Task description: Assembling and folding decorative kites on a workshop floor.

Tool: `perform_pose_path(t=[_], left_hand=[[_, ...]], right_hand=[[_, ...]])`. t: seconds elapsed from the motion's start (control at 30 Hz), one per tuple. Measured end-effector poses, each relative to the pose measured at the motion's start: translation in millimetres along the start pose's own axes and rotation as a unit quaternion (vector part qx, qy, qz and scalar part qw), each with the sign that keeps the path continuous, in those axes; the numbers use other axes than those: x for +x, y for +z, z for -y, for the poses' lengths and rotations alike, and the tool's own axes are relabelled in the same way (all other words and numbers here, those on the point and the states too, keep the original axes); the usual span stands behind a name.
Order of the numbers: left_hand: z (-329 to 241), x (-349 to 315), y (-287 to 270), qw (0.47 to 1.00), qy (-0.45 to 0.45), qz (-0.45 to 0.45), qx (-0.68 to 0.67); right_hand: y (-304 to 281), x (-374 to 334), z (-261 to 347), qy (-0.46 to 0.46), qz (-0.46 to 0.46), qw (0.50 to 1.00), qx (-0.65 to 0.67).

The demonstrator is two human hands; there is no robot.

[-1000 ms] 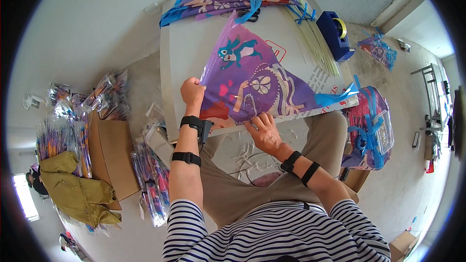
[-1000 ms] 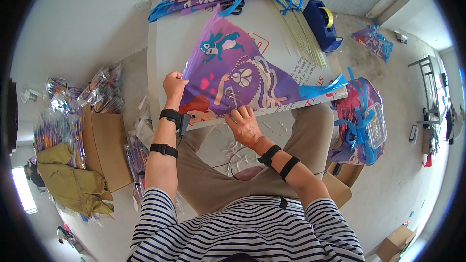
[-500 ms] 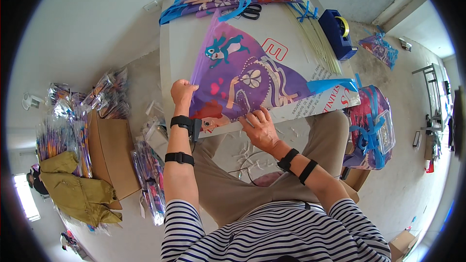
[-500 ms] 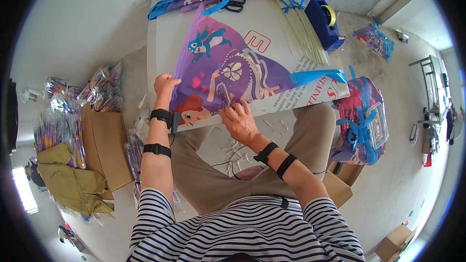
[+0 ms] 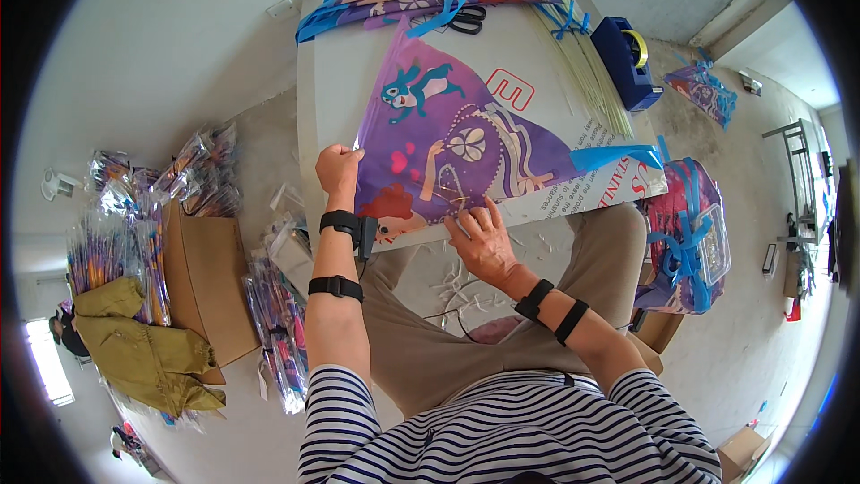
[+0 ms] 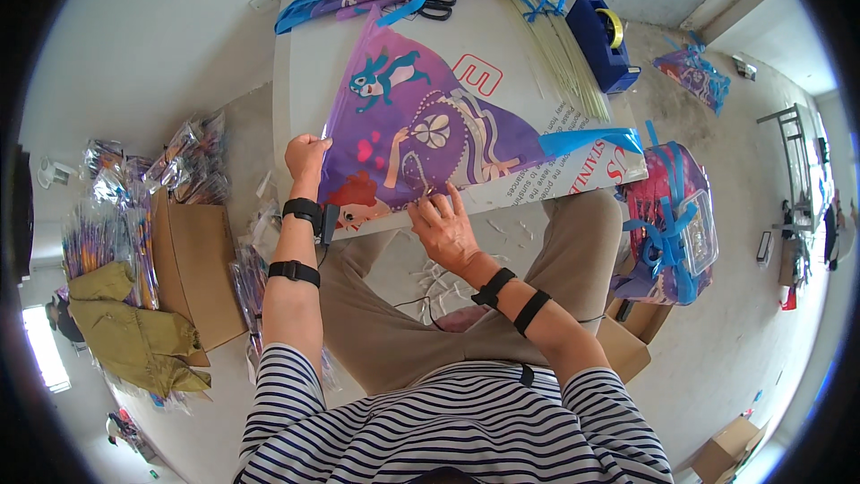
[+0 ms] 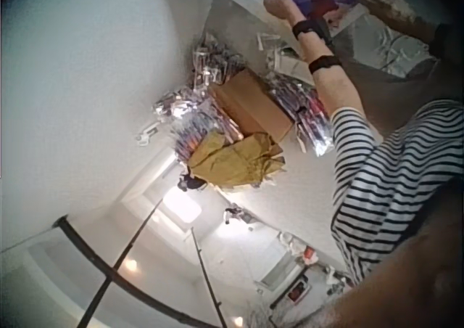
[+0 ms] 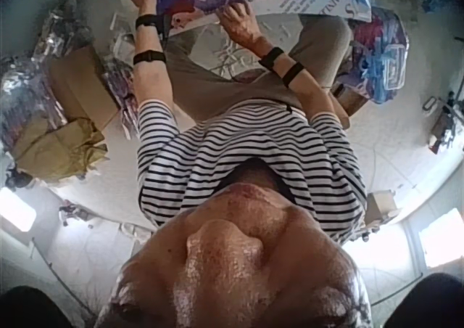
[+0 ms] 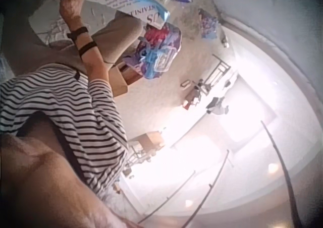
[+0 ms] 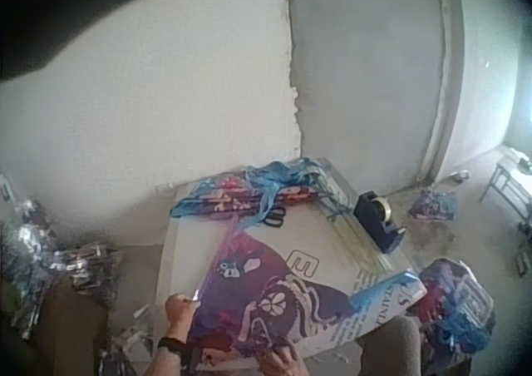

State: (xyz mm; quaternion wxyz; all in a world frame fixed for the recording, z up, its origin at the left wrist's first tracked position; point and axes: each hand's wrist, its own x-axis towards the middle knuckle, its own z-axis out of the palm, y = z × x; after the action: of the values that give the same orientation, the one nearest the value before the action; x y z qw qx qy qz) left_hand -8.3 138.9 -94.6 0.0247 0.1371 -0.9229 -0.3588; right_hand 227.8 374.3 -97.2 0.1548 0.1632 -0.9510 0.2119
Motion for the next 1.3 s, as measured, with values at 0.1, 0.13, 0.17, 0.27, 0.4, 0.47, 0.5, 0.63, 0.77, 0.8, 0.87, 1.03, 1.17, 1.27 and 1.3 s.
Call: perform_pose_path(t=[0.1,0.13,0.17,0.27,0.4,0.47,0.5,0.63,0.77,0.8,0.87,1.03,1.17,1.27,1.3], left_hand=[[-5.0,-3.6,-3.0,1.0,-0.005,-0.004,0.008],[-6.6,-4.8,-3.7,1.0,-0.015,-0.001,0.016],[-7.1,-5.7,-4.7,1.0,0.0,-0.005,0.007],[-10.4,-8.1,-4.7,1.0,-0.003,-0.005,0.025],[-13.4,-7.8,-6.0,0.999,0.005,-0.002,0.05],[-15.5,-8.2,-6.3,0.998,0.005,0.002,0.055],[-16.4,-8.6,-6.4,0.998,0.006,0.002,0.059],[-15.4,-9.2,-3.3,0.996,0.001,-0.002,0.085],[-15.2,-7.5,-2.2,0.992,0.032,-0.035,0.115],[-17.7,-9.0,-3.4,0.992,0.076,-0.046,0.092],[-17.3,-27.1,-15.2,0.989,0.112,-0.058,0.074],[-9.6,-155.2,-30.1,0.907,0.395,0.0,0.149],[11.1,-226.3,-26.5,0.899,0.347,0.122,0.236],[21.9,-235.2,-16.5,0.913,0.327,0.091,0.227],[24.8,-235.1,-14.2,0.911,0.315,0.095,0.248]], right_hand=[[1.7,-2.1,2.8,0.0,-0.002,1.0,-0.002],[1.8,-2.8,2.8,-0.002,-0.002,1.0,-0.008],[2.4,-2.9,3.7,-0.006,0.001,1.0,-0.014],[2.6,-3.2,1.9,-0.003,0.01,1.0,-0.012],[5.6,-2.2,2.7,-0.001,0.005,1.0,-0.005],[6.2,-2.5,2.4,0.008,-0.001,1.0,0.006],[6.5,-3.0,2.5,0.004,0.001,1.0,0.008],[7.2,-5.7,2.1,-0.004,0.002,1.0,-0.003],[9.5,-8.5,0.5,-0.023,-0.005,0.999,-0.024],[10.1,-9.1,0.5,-0.025,0.002,1.0,-0.015],[12.4,-8.5,0.7,-0.014,0.004,1.0,-0.02],[14.0,-7.3,2.4,-0.01,0.002,1.0,-0.027],[13.7,-6.9,3.6,-0.011,-0.007,0.999,-0.039],[13.1,-6.9,3.4,-0.016,0.0,0.999,-0.049],[13.0,-7.2,3.1,-0.021,-0.001,0.998,-0.053]])
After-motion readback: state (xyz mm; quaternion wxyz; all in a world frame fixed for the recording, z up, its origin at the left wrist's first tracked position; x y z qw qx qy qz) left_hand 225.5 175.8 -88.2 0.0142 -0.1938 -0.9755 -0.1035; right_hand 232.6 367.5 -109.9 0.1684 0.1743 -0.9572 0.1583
